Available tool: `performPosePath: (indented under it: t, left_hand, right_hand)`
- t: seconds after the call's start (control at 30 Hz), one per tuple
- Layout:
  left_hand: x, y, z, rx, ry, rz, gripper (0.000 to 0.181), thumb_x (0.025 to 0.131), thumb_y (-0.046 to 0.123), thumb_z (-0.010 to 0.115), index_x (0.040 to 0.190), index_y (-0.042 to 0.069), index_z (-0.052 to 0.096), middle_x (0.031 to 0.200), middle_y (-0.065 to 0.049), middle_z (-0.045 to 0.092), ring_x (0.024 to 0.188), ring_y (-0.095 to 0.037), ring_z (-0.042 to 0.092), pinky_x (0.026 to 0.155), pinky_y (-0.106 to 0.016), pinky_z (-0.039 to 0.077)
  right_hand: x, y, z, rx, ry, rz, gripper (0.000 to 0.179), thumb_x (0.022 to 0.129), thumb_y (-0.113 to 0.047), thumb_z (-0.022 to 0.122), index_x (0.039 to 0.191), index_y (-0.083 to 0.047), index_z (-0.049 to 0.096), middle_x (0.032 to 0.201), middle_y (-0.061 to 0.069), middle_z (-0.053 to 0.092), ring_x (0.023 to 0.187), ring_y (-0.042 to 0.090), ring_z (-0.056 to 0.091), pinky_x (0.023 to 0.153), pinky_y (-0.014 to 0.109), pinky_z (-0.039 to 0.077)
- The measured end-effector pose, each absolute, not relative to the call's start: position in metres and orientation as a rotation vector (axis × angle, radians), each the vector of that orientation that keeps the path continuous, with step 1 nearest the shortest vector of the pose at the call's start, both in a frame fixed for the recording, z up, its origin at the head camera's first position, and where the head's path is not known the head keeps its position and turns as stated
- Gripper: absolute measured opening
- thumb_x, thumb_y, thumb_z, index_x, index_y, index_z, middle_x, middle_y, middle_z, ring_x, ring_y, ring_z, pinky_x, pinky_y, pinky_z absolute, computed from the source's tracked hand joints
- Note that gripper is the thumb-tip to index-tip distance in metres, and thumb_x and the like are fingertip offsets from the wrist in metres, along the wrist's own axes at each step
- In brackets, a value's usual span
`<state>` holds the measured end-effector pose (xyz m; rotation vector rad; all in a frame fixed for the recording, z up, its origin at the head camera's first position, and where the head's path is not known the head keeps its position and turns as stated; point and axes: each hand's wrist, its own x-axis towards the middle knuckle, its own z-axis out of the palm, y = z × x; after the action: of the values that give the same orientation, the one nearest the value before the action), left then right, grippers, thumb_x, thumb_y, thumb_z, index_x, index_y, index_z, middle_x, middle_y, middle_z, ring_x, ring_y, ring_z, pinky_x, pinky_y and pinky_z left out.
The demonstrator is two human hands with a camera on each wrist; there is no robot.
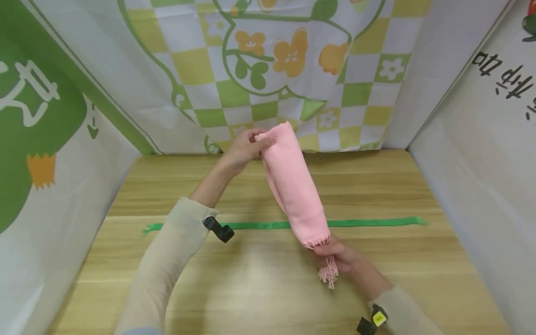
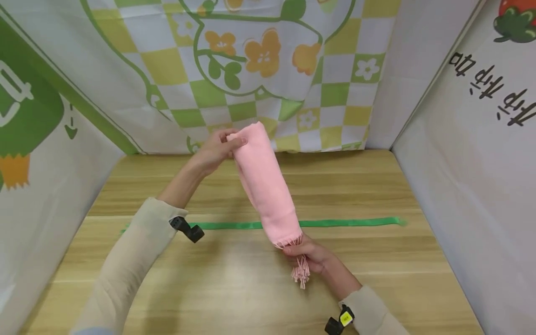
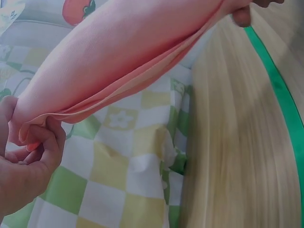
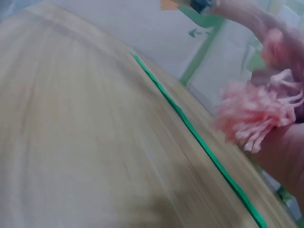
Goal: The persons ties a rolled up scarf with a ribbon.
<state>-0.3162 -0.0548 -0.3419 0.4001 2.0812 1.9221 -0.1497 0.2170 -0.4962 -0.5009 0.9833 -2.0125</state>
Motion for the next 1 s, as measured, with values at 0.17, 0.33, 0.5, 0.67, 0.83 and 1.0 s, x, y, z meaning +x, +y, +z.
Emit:
performPosePath:
  t: [0.17, 0.33, 0.5, 0.67, 0.83, 1.0]
  left_hand:
    - [-0.320, -0.055, -0.344, 0.426, 2.136, 1.832, 0.034, 0.095, 0.015, 0.064, 0.120, -0.008, 0.063, 0.086, -0.002, 0.065, 0.074, -0.011, 0.062, 0.072, -0.026, 0.056]
    - [-0.329, -0.055, -0.357, 0.427, 2.176, 1.700, 0.021, 0.097, 0.018, 0.062, 0.100, -0.002, 0.066, 0.076, 0.001, 0.058, 0.068, -0.009, 0.055, 0.070, -0.026, 0.053]
    - [-0.338, -0.055, -0.386, 0.381, 2.157, 1.654, 0.028, 0.097, 0.019, 0.057, 0.071, 0.010, 0.053, 0.061, 0.006, 0.045, 0.059, -0.008, 0.046, 0.065, -0.024, 0.048]
    - [-0.344, -0.046, -0.418, 0.375, 2.138, 1.637, 0.038, 0.097, 0.020, 0.051, 0.061, 0.015, 0.038, 0.055, 0.008, 0.033, 0.054, -0.009, 0.035, 0.057, -0.025, 0.039]
    - [-0.348, -0.032, -0.445, 0.313, 2.128, 1.571, 0.038, 0.098, 0.025, 0.050, 0.064, 0.016, 0.038, 0.060, 0.006, 0.033, 0.056, -0.009, 0.036, 0.057, -0.025, 0.036]
    - [-0.353, -0.016, -0.465, 0.288, 2.201, 1.485, 0.038, 0.093, 0.029, 0.053, 0.061, 0.020, 0.036, 0.058, 0.008, 0.031, 0.053, -0.008, 0.032, 0.058, -0.030, 0.031]
  right_hand:
    - [-0.141, 0.191, -0.489, -0.394, 1.162, -1.916, 0.026, 0.099, -0.005, 0.052, 0.123, -0.011, 0.062, 0.073, -0.009, 0.054, 0.062, 0.001, 0.048, 0.058, 0.016, 0.042]
    - [-0.128, 0.171, -0.489, -0.354, 1.250, -1.814, 0.017, 0.104, -0.019, 0.049, 0.107, -0.008, 0.063, 0.076, -0.005, 0.064, 0.068, 0.004, 0.061, 0.064, 0.018, 0.051]
    - [-0.113, 0.159, -0.496, -0.155, 1.035, -1.940, 0.021, 0.105, -0.021, 0.048, 0.087, -0.012, 0.053, 0.059, -0.012, 0.045, 0.047, -0.002, 0.043, 0.046, 0.011, 0.038]
    - [-0.100, 0.149, -0.504, 0.014, 0.930, -1.997, 0.026, 0.107, -0.020, 0.042, 0.081, -0.014, 0.045, 0.054, -0.014, 0.037, 0.043, -0.005, 0.037, 0.042, 0.009, 0.033]
    - [-0.088, 0.140, -0.510, 0.124, 0.886, -2.014, 0.026, 0.106, -0.019, 0.040, 0.081, -0.015, 0.043, 0.054, -0.014, 0.035, 0.042, -0.004, 0.037, 0.041, 0.009, 0.031]
    - [-0.085, 0.138, -0.516, 0.178, 0.911, -2.008, 0.029, 0.106, -0.022, 0.041, 0.078, -0.016, 0.042, 0.053, -0.014, 0.034, 0.042, -0.004, 0.037, 0.041, 0.010, 0.030]
